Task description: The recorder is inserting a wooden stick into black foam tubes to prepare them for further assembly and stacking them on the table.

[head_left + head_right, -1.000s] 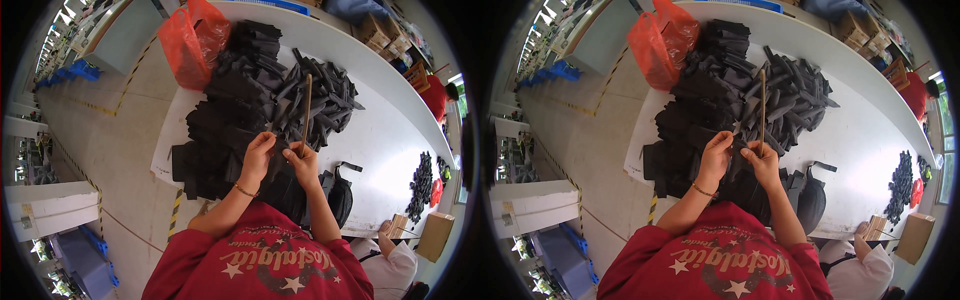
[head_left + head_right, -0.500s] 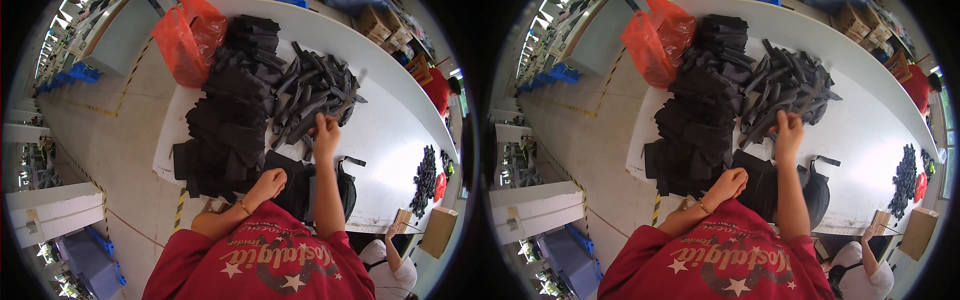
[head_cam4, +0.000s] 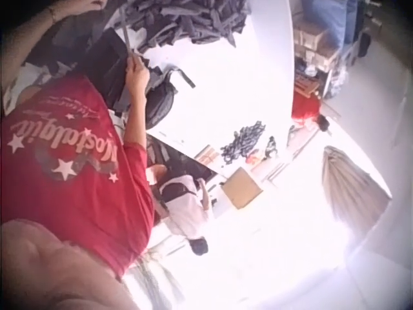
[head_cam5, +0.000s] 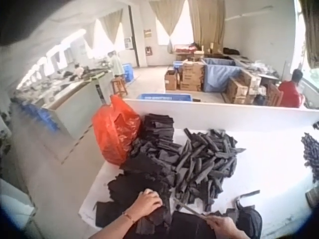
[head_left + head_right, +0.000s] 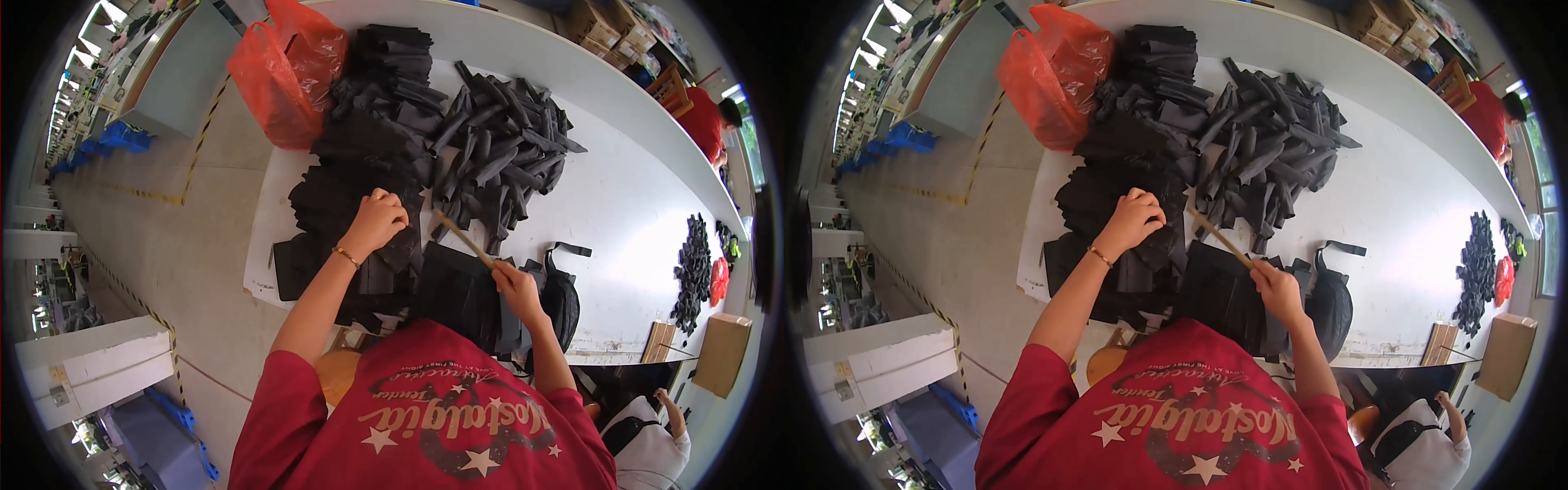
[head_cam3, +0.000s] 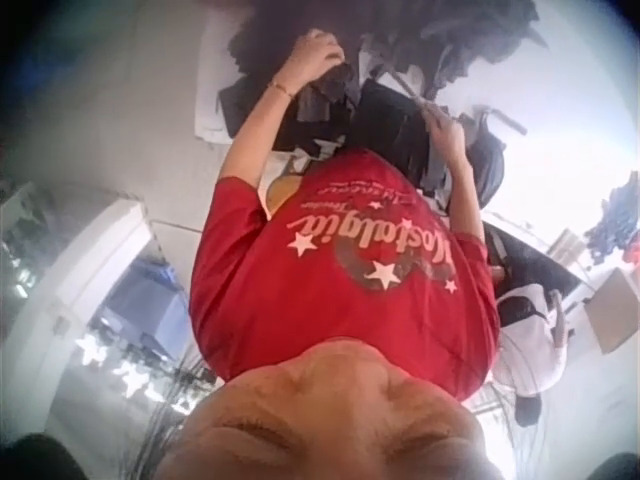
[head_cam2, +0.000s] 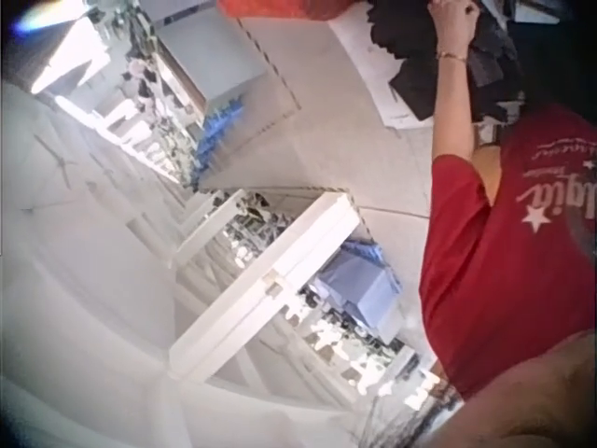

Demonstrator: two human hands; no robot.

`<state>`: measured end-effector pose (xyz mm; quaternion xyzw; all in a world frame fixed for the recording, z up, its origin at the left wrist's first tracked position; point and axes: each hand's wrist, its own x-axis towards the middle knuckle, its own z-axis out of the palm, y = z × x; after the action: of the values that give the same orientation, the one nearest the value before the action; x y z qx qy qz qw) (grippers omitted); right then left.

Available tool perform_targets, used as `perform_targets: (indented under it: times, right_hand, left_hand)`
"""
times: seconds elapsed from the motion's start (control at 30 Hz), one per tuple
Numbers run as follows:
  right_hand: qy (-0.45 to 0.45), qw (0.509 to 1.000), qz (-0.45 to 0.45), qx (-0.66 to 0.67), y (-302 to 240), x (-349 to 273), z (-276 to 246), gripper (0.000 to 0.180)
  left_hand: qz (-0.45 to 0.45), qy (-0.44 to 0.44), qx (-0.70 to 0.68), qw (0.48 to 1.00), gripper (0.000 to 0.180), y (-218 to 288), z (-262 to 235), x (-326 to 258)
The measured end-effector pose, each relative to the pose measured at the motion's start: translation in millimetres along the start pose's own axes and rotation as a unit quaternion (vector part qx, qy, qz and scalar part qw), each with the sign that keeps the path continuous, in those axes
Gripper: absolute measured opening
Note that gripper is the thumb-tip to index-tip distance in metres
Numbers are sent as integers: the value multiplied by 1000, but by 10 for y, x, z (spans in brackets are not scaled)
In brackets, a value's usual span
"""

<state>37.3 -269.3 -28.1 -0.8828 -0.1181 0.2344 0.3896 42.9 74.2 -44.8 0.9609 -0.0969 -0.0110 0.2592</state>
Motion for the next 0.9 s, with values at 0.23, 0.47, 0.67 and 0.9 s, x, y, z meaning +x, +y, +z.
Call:
perform_targets:
  times: [0.23,0.47,0.67,0.9]
  right_hand:
    - [0,990,-120,-75,-57,-104,25,22]
    - [-2,987,-134,-85,-122,-41,82,22]
    - [0,985,-151,-79,-163,-33,75,22]
    - [-4,980,-184,-77,-181,-6,140,21]
  left_hand:
    - [-14,24,-76,997,4,-24,-162,-46]
    - [-20,25,-80,996,4,-58,-273,-101]
    - [-34,16,-81,996,5,-75,-312,-159]
    - [-26,7,-102,994,3,75,-291,-132]
